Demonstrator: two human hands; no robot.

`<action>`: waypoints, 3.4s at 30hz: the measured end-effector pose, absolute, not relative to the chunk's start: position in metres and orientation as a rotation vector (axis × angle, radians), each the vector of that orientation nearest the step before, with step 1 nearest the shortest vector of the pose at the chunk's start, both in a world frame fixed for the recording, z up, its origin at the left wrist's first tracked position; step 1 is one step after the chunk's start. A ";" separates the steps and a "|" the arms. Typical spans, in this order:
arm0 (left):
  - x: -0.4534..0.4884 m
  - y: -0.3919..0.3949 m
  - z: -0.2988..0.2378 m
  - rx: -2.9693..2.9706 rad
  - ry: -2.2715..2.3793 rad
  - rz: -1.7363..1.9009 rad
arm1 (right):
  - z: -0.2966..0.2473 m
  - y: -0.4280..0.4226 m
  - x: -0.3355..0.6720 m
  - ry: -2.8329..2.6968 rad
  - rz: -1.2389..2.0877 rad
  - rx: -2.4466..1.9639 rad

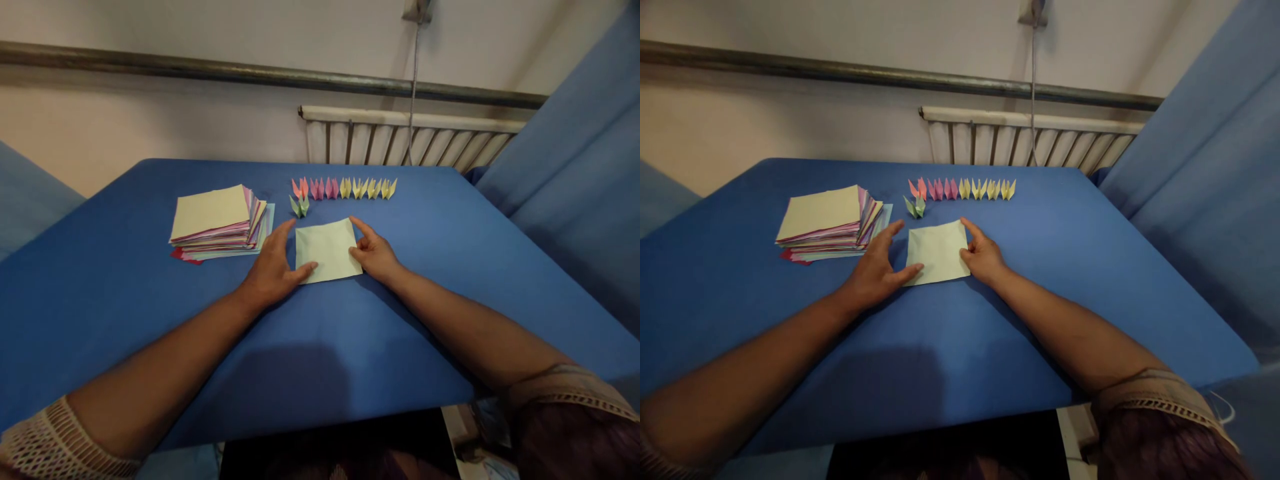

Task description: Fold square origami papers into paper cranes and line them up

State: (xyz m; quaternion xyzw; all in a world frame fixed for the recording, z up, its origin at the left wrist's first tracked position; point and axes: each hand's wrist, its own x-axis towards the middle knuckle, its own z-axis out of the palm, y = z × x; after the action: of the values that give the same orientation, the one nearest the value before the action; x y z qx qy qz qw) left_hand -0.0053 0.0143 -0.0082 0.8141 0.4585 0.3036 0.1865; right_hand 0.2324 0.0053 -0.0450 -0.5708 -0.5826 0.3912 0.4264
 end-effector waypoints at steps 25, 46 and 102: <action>-0.012 0.017 -0.004 2.536 1.033 0.347 | -0.043 0.004 0.255 -2.082 0.505 -1.318; -0.005 0.030 -0.014 2.403 1.578 0.540 | -0.035 -0.005 0.237 -1.932 0.114 -1.789; -0.007 -0.003 0.000 2.869 1.258 0.327 | -0.018 -0.016 0.238 -2.198 0.159 -1.950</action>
State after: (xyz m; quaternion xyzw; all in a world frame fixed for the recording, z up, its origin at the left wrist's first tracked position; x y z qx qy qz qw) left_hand -0.0066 -0.0027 0.0000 0.9109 0.3993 0.1037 -0.0042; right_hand 0.2380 -0.0158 -0.0179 -0.6595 -0.7432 0.0539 0.0992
